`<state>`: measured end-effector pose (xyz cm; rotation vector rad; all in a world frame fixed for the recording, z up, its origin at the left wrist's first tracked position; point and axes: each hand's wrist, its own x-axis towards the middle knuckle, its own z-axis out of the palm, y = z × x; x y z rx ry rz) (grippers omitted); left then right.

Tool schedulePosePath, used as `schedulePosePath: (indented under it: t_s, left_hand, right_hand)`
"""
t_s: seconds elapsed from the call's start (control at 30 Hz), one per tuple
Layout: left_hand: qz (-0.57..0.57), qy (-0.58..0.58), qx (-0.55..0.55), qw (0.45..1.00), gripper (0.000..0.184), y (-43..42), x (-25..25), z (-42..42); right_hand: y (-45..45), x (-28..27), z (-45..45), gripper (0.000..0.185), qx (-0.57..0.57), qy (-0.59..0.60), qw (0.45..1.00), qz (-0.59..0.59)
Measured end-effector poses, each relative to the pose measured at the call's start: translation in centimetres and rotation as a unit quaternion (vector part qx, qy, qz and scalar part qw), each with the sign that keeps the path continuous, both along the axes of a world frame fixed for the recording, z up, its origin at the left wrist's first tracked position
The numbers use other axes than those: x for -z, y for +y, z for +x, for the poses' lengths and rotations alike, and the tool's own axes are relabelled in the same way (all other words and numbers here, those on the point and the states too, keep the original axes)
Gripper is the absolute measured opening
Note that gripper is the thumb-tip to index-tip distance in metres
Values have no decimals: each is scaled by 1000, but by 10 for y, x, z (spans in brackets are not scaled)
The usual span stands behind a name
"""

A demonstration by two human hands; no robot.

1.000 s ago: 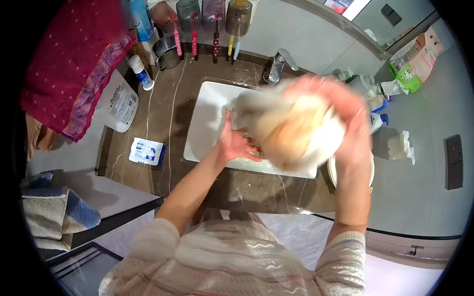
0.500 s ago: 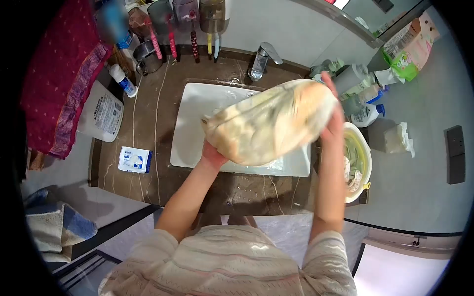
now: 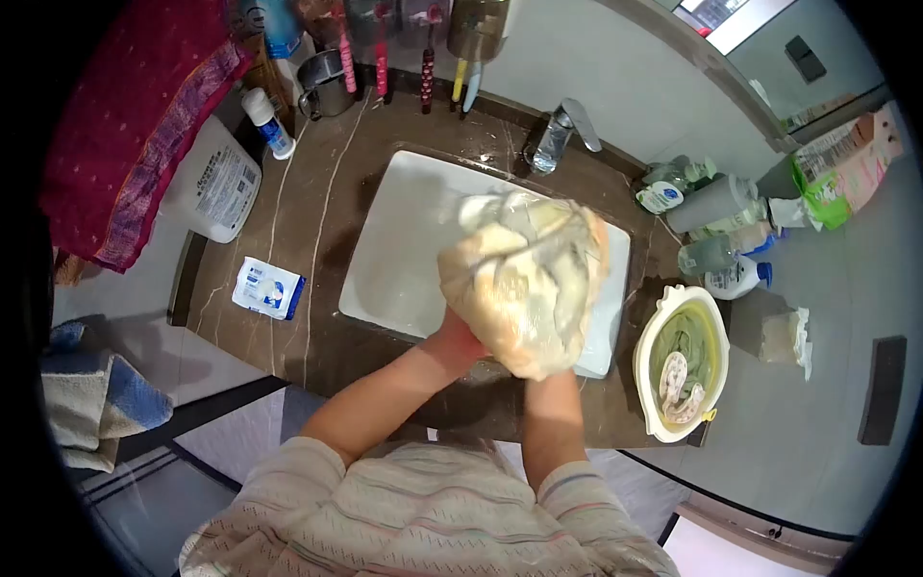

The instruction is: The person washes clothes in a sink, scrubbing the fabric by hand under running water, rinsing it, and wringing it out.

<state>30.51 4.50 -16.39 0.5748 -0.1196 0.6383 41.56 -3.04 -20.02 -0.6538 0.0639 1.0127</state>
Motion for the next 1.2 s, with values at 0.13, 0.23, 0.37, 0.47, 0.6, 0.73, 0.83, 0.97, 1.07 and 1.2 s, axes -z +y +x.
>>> schedulePosePath:
  t_s: [0.13, 0.23, 0.37, 0.47, 0.6, 0.73, 0.83, 0.97, 1.07, 1.2]
  left_hand:
    - [-340, 45, 294, 892, 65, 15, -20, -11]
    - [-78, 150, 198, 965, 69, 20, -17, -14]
    - [312, 201, 110, 922, 83, 17, -21, -13]
    - [413, 295, 187, 841, 62, 28, -19, -3]
    - [615, 269, 159, 724, 50, 31, 7, 12]
    - [674, 263, 155, 673, 55, 38, 33, 12]
    - [606, 243, 218, 726, 57, 61, 42, 14]
    - [337, 240, 235, 879, 61, 83, 48, -17]
    - [-9, 230, 290, 929, 66, 82, 71, -41]
    - [-267, 23, 344, 900, 68, 70, 64, -46]
  right_hand:
    - [-14, -20, 25, 31, -6, -72, 997, -35]
    - [-12, -31, 46, 31, -31, -129, 989, -65]
    - [4, -26, 66, 29, -111, -198, 963, -145]
    - [22, -13, 93, 29, -226, -281, 900, -246]
    - [41, 10, 119, 28, -326, -312, 830, -330]
    - [50, 18, 112, 27, -244, -179, 893, -334]
    - [49, -19, 77, 27, -150, -154, 914, -343]
    - [44, -77, 53, 24, -25, -286, 900, -329]
    - [40, -90, 48, 24, 62, -315, 921, -222]
    - [44, -102, 38, 24, 151, -333, 922, -125]
